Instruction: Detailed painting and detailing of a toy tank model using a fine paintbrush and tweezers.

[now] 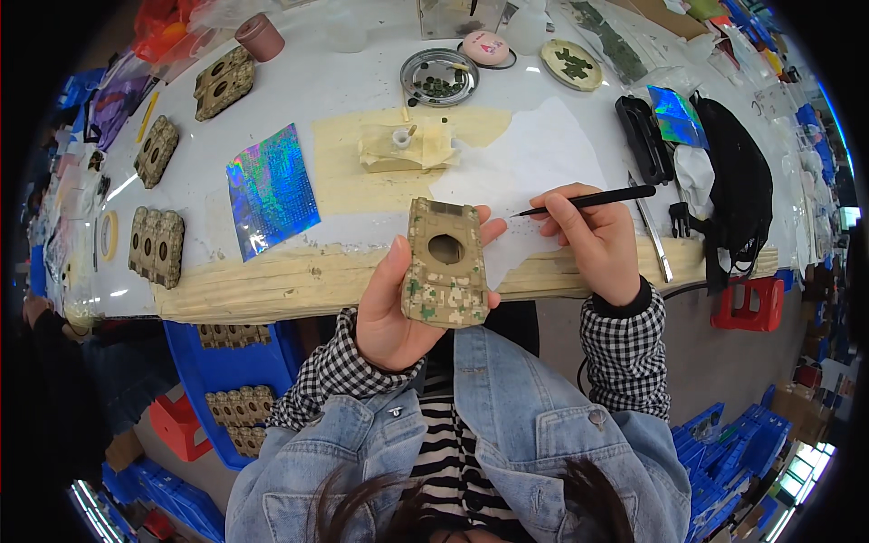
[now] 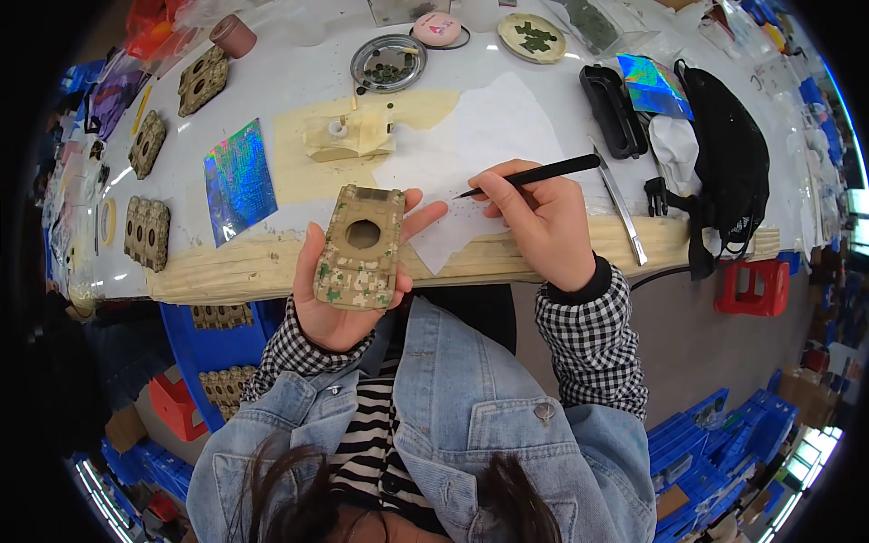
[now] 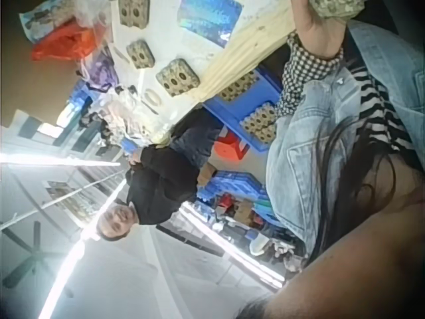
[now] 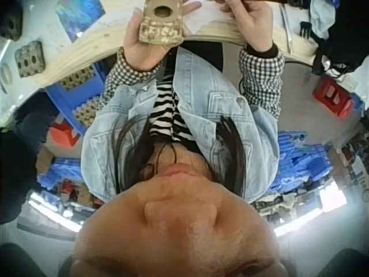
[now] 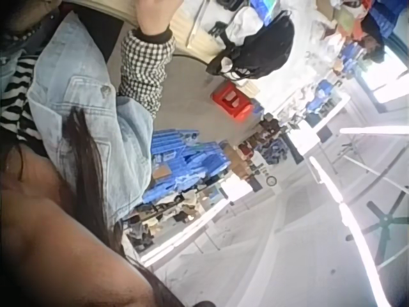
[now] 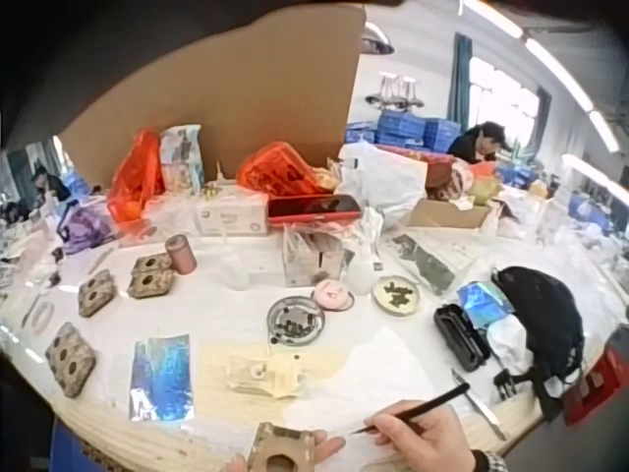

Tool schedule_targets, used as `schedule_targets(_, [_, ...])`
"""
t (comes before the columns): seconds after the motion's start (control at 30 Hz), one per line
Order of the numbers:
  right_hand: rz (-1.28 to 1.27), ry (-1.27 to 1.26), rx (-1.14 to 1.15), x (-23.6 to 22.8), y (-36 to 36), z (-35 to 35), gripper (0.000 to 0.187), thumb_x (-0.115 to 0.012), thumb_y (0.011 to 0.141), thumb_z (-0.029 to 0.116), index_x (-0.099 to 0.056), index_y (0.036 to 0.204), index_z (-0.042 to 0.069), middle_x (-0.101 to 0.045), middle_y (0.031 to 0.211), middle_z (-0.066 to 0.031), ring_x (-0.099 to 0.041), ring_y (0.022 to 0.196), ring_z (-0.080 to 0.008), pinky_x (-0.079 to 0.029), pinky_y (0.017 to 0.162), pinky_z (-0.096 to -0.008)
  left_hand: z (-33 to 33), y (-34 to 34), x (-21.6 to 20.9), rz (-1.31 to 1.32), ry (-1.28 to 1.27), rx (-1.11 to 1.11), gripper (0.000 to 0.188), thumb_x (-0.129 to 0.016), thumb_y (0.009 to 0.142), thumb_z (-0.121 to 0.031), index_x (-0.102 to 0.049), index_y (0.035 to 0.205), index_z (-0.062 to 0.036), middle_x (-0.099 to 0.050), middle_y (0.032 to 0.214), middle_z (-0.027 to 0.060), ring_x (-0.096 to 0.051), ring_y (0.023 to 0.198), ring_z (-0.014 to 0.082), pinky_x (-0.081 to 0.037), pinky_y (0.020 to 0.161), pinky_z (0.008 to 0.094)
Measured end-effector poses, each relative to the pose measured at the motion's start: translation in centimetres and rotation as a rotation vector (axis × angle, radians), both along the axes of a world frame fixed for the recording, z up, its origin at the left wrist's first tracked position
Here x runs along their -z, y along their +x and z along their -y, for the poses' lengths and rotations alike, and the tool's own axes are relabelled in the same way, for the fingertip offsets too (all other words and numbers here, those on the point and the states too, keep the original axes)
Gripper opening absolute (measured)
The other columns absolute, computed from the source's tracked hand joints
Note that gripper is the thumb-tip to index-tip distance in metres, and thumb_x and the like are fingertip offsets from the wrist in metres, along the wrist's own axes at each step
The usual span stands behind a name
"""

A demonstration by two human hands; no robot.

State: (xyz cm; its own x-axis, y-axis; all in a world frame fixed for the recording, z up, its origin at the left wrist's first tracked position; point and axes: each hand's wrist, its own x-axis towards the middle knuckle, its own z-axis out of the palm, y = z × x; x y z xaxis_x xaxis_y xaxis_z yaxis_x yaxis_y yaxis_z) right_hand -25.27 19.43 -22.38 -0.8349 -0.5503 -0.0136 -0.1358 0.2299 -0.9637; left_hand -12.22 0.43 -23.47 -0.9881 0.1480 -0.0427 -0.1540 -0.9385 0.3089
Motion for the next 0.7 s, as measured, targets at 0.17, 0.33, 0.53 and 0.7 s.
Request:
schedule_targets(0.17, [-0.010, -0.006, -0.002, -0.3, -0.1, -0.1, 0.024, -0.054, 0.096, 0.018, -0.066, 0.097, -0.002, -0.065, 0.080, -0.0042, -0.056, 0.068, -0.0061, -0.042, 0.059, -0.0188, 0.0, 0.0, 0.0, 0.001, 0.048, 0.003, 0.059, -0.030, 0.100, -0.043, -0.019, 0.147, -0.0072, -0.020, 0.152, 0.0174, -0.012, 0.143, 0.0328, -0.047, 0.096, 0.0504])
schedule_targets(0.33, [-0.028, -0.127, 0.016, -1.4, 0.1, 0.1, 0.026, -0.051, 0.097, 0.018, -0.065, 0.097, -0.004, -0.067, 0.082, -0.0077, -0.059, 0.069, -0.0085, -0.044, 0.059, -0.0203, -0.1, 0.0, -0.2, 0.005, 0.228, 0.011, 0.064, -0.029, 0.100, -0.046, -0.016, 0.147, -0.0044, -0.017, 0.151, 0.0208, -0.031, 0.131, 0.0334, -0.051, 0.091, 0.0449])
schedule_targets(0.53, [-0.027, -0.292, -0.008, -4.4, 1.7, 1.5, 0.023, -0.053, 0.096, 0.016, -0.065, 0.097, -0.004, -0.067, 0.084, -0.0077, -0.061, 0.071, -0.0089, -0.045, 0.060, -0.0201, 0.4, -0.2, -1.1, -0.018, 0.382, 0.107, 0.070, -0.025, 0.100, -0.051, -0.016, 0.145, 0.0024, -0.021, 0.148, 0.0262, -0.063, 0.098, 0.0292, -0.055, 0.088, 0.0356])
schedule_targets(0.7, [-0.009, -0.391, -0.063, -5.7, 3.5, 3.0, 0.019, -0.056, 0.095, 0.013, -0.066, 0.096, -0.003, -0.067, 0.086, -0.0063, -0.060, 0.074, -0.0076, -0.045, 0.061, -0.0193, 0.6, 0.0, -1.2, -0.025, 0.441, 0.107, 0.071, -0.025, 0.099, -0.051, -0.017, 0.144, 0.0032, -0.030, 0.144, 0.0249, -0.061, 0.102, 0.0314, -0.056, 0.087, 0.0361])
